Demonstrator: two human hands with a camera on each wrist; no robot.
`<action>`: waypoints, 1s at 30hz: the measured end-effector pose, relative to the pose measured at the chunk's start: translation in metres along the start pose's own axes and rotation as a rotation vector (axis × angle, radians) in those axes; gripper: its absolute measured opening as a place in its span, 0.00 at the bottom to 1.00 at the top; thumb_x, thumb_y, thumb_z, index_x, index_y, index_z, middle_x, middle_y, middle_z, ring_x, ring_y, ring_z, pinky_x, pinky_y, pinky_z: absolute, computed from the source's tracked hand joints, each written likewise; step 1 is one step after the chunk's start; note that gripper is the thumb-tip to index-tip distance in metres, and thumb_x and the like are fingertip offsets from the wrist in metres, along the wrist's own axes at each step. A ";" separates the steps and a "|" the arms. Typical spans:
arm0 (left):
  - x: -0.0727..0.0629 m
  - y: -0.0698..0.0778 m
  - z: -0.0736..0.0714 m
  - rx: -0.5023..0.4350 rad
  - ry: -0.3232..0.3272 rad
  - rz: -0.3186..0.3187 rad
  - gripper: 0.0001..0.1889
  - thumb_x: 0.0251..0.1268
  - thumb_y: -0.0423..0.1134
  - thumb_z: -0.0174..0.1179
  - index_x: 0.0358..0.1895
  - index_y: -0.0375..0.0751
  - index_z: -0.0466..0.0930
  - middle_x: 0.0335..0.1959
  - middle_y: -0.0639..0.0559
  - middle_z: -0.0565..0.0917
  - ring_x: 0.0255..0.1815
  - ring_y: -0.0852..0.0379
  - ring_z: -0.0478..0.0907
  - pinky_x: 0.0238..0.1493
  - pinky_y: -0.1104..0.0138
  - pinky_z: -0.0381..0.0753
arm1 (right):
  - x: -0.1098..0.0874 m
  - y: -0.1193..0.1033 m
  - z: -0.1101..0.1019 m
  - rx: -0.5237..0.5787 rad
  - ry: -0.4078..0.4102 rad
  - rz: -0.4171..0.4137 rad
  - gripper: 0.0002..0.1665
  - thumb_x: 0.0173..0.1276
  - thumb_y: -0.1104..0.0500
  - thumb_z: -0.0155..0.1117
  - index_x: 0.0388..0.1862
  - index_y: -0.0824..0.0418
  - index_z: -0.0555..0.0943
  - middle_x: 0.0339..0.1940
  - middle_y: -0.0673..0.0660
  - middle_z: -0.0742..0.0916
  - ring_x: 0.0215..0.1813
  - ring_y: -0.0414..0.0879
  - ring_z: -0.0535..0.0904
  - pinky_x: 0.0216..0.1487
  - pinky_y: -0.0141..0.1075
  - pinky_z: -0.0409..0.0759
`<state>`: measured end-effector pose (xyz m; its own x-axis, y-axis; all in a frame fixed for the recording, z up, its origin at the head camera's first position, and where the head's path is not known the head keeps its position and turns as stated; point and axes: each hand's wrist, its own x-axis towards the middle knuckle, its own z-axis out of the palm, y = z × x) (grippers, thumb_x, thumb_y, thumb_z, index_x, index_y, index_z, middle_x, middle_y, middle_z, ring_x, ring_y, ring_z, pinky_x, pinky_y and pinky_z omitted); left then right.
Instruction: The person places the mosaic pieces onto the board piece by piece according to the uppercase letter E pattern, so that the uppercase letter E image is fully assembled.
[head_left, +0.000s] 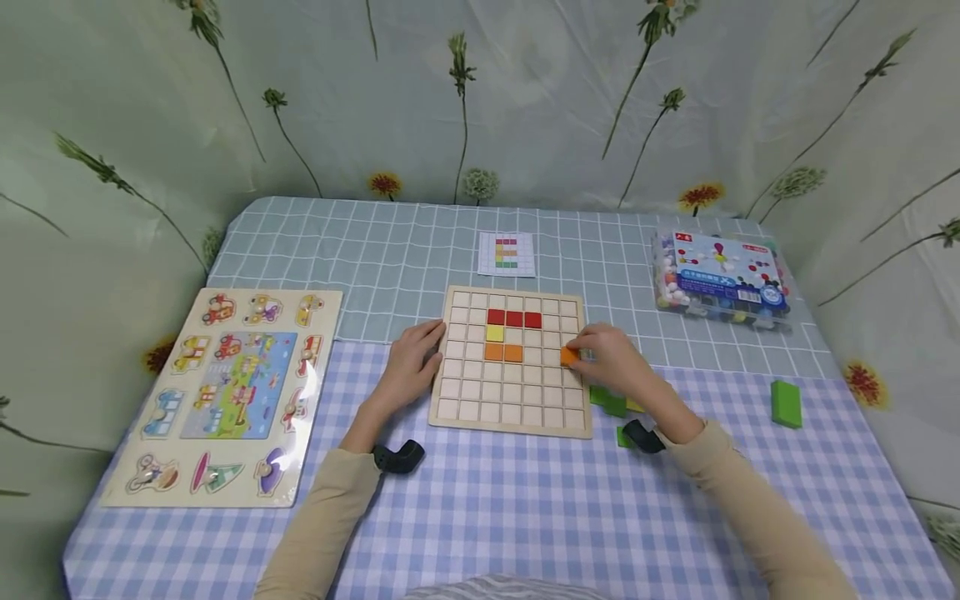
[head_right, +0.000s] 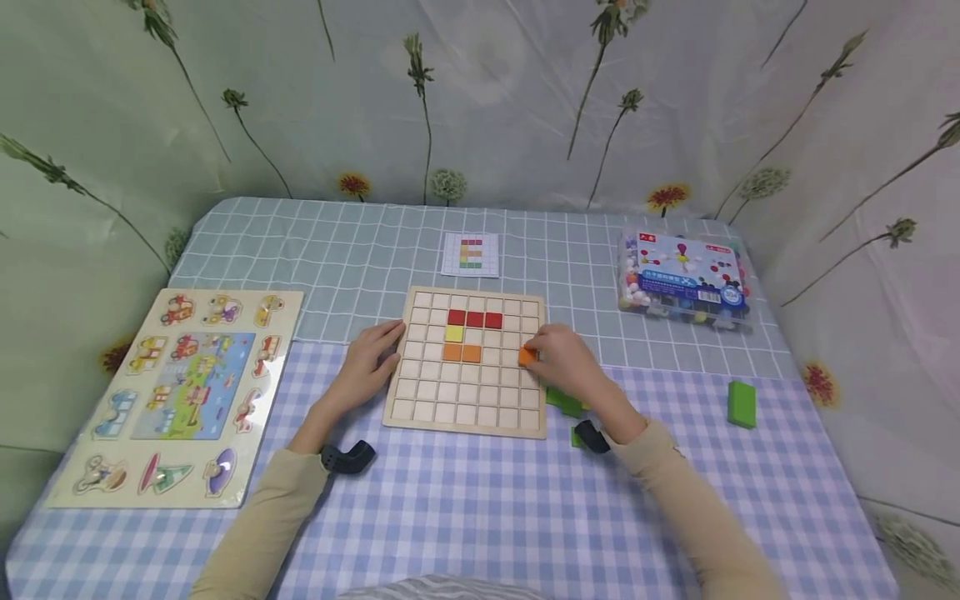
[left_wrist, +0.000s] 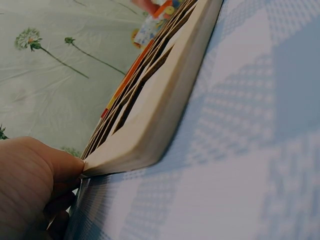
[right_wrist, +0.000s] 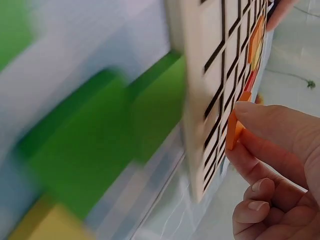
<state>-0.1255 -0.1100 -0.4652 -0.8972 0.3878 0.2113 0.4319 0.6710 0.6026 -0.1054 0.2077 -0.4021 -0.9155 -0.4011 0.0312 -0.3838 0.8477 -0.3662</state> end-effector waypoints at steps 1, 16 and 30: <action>0.000 0.000 0.000 0.001 0.003 -0.003 0.24 0.65 0.34 0.51 0.65 0.31 0.67 0.65 0.37 0.71 0.66 0.37 0.65 0.58 0.40 0.64 | 0.003 -0.003 0.001 0.003 -0.001 -0.007 0.13 0.55 0.62 0.69 0.39 0.67 0.86 0.36 0.60 0.87 0.40 0.52 0.80 0.43 0.44 0.78; 0.000 -0.001 0.002 0.005 0.006 -0.003 0.24 0.65 0.34 0.51 0.65 0.32 0.67 0.66 0.38 0.70 0.66 0.37 0.65 0.57 0.41 0.64 | 0.028 -0.022 0.018 -0.019 -0.042 -0.070 0.14 0.56 0.62 0.68 0.41 0.66 0.86 0.39 0.60 0.87 0.44 0.52 0.80 0.47 0.42 0.79; 0.000 -0.001 0.002 0.013 0.019 0.009 0.24 0.65 0.34 0.51 0.64 0.31 0.68 0.65 0.37 0.71 0.65 0.37 0.66 0.56 0.42 0.65 | 0.032 -0.028 0.019 -0.050 -0.066 -0.060 0.15 0.57 0.62 0.68 0.43 0.67 0.85 0.39 0.59 0.86 0.43 0.50 0.79 0.46 0.40 0.79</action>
<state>-0.1262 -0.1099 -0.4672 -0.8948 0.3819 0.2314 0.4411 0.6759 0.5904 -0.1220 0.1646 -0.4087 -0.8812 -0.4727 -0.0103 -0.4452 0.8370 -0.3182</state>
